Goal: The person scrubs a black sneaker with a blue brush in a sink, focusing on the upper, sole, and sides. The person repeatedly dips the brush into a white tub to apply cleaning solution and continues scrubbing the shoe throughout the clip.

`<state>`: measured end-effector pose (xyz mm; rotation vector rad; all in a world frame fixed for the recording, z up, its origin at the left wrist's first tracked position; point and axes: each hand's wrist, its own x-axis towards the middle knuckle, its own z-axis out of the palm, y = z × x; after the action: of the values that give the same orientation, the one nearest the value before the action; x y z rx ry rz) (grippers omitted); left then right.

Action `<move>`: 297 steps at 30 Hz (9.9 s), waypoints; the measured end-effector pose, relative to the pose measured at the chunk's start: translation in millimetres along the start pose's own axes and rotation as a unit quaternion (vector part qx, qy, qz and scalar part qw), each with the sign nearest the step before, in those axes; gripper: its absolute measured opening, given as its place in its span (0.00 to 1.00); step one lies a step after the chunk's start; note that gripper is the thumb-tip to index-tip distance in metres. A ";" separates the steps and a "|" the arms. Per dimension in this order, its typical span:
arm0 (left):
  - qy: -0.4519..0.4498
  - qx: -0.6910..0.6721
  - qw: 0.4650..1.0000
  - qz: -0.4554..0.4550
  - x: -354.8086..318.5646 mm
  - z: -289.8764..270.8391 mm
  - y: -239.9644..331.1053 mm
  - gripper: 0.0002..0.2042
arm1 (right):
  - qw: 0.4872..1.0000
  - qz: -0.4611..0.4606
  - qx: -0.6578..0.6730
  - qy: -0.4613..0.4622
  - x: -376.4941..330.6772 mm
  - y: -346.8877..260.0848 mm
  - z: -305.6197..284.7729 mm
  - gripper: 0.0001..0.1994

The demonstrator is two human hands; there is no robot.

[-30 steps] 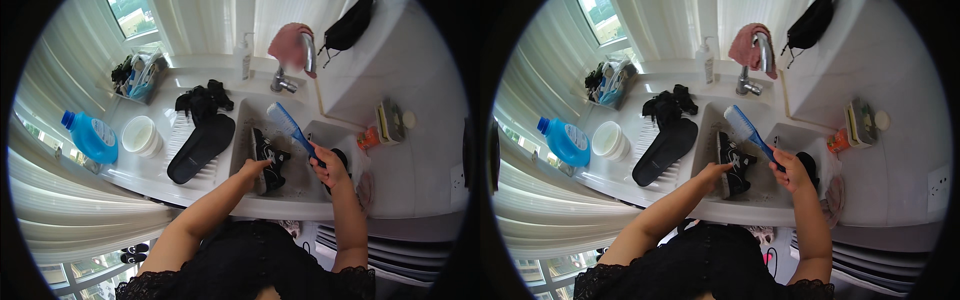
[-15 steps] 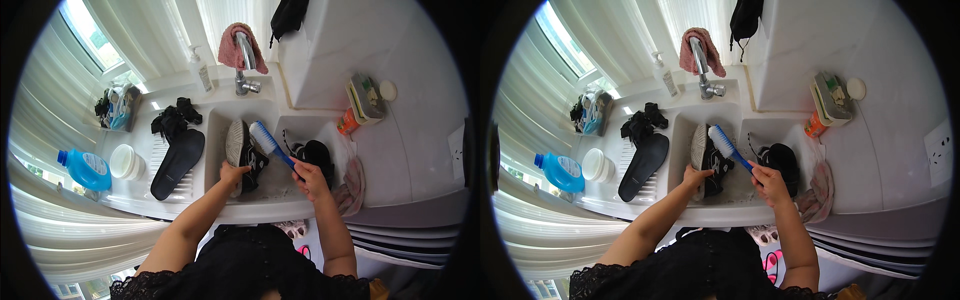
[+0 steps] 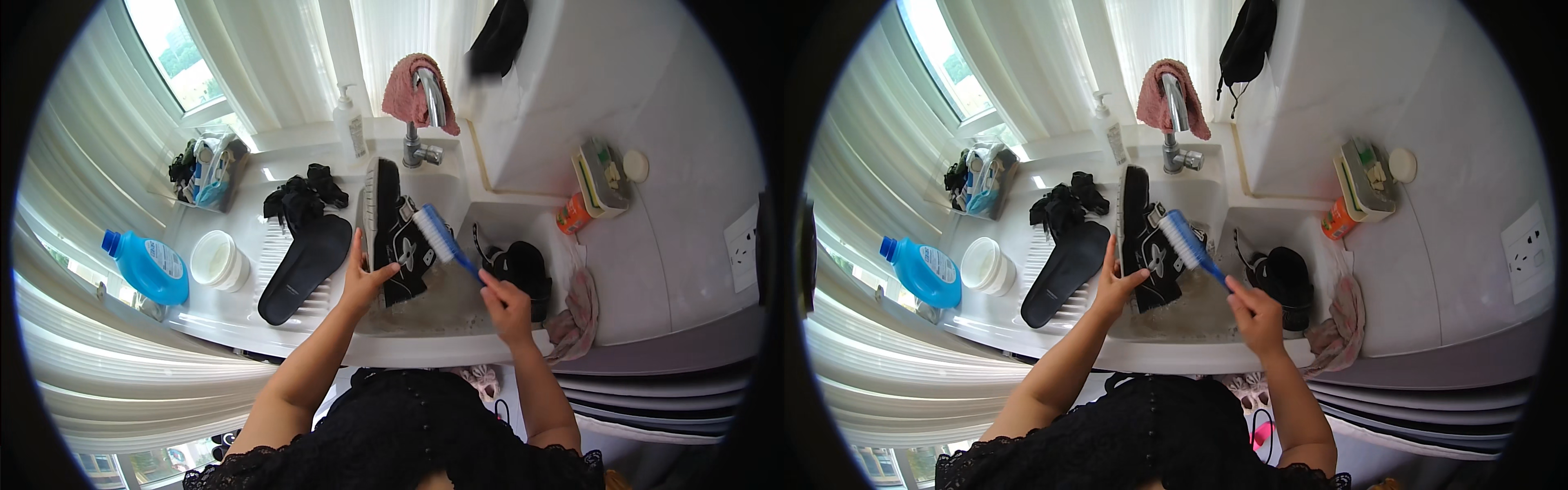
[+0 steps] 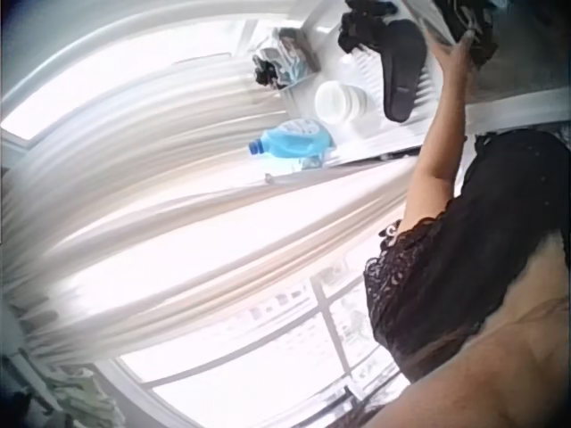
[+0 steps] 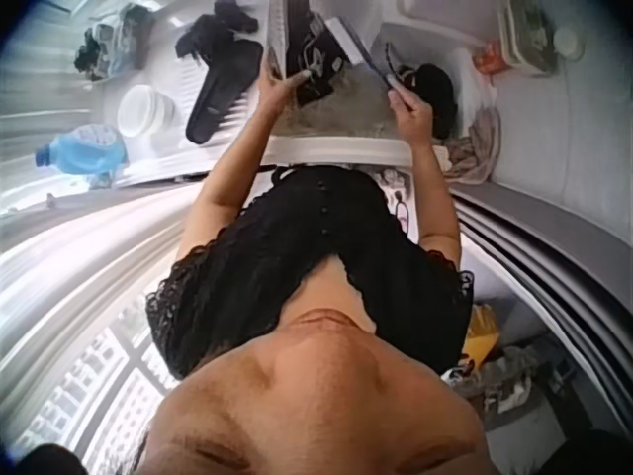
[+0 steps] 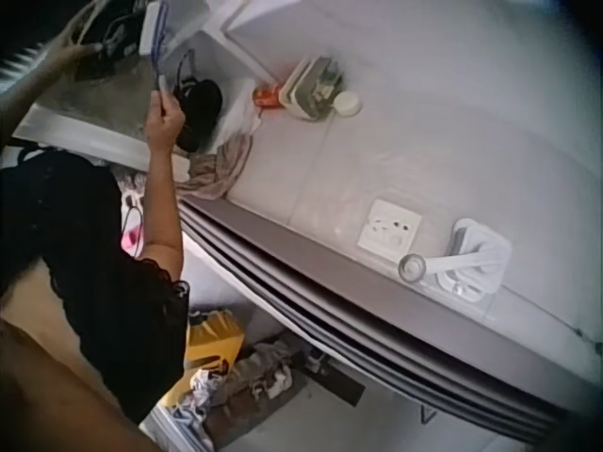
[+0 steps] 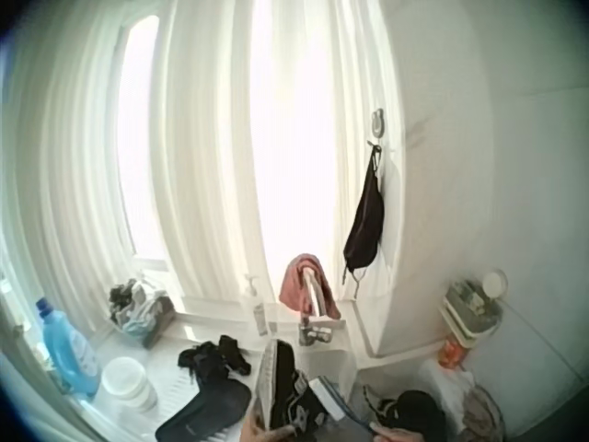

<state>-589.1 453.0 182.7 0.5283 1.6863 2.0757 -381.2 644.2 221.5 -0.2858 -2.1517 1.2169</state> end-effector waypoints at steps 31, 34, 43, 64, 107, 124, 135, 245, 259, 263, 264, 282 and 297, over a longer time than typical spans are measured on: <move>-0.020 -0.241 0.923 -0.299 0.4 -11.7 -28.4 0.28 | 0.905 0.108 -0.390 -0.131 11.9 -44.4 117.9 0.18; -0.035 -0.225 0.924 -0.308 -2.6 -8.9 -27.2 0.30 | 0.905 0.128 -0.389 -0.118 4.5 -45.2 120.5 0.18; -0.037 -0.228 0.933 -0.274 1.2 -10.0 -20.0 0.34 | 0.896 0.180 -0.365 -0.179 -2.0 -64.0 106.6 0.17; -0.054 -0.220 0.935 -0.273 -1.3 -3.2 -14.1 0.29 | 0.910 0.066 -0.401 -0.085 44.3 -52.5 119.5 0.20; -0.137 -0.204 0.949 -0.199 -9.9 -3.9 -18.1 0.28 | 0.923 0.113 -0.367 -0.004 96.6 -50.8 86.6 0.15; -0.207 -0.324 0.890 -0.244 -9.8 -29.8 -13.0 0.31 | 0.979 0.125 -0.159 -0.009 59.7 -58.9 29.0 0.16; -0.196 -0.425 0.836 -0.286 -5.3 -26.2 -27.4 0.33 | 0.997 -0.058 -0.049 -0.014 60.5 -55.4 56.5 0.36; -0.023 0.716 0.684 0.138 -59.9 -66.4 64.0 0.15 | 0.939 0.296 0.173 0.001 -19.1 -28.0 194.4 0.23; -0.023 0.709 0.685 0.168 -57.4 -55.7 69.7 0.14 | 0.951 0.038 -0.246 -0.184 58.7 -37.2 143.6 0.24; -0.016 0.706 0.690 0.158 -58.2 -61.6 67.8 0.14 | 0.958 0.047 -0.174 -0.222 20.4 -58.3 118.6 0.23; -0.017 0.702 0.694 0.157 -58.6 -64.4 65.3 0.14 | 0.951 0.064 -0.195 -0.230 10.7 -61.4 107.9 0.23; -0.033 0.705 0.697 0.129 -70.2 -46.1 103.6 0.33 | 0.944 0.016 -0.247 -0.217 13.5 -105.0 101.8 0.21; -0.047 0.686 0.658 0.307 -84.5 -96.3 101.4 0.17 | 0.902 0.000 -0.348 -0.255 16.5 -114.7 103.6 0.20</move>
<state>-577.0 309.8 260.4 1.7562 3.0308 0.4652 -445.2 517.9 285.6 -0.2795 -3.0038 0.4900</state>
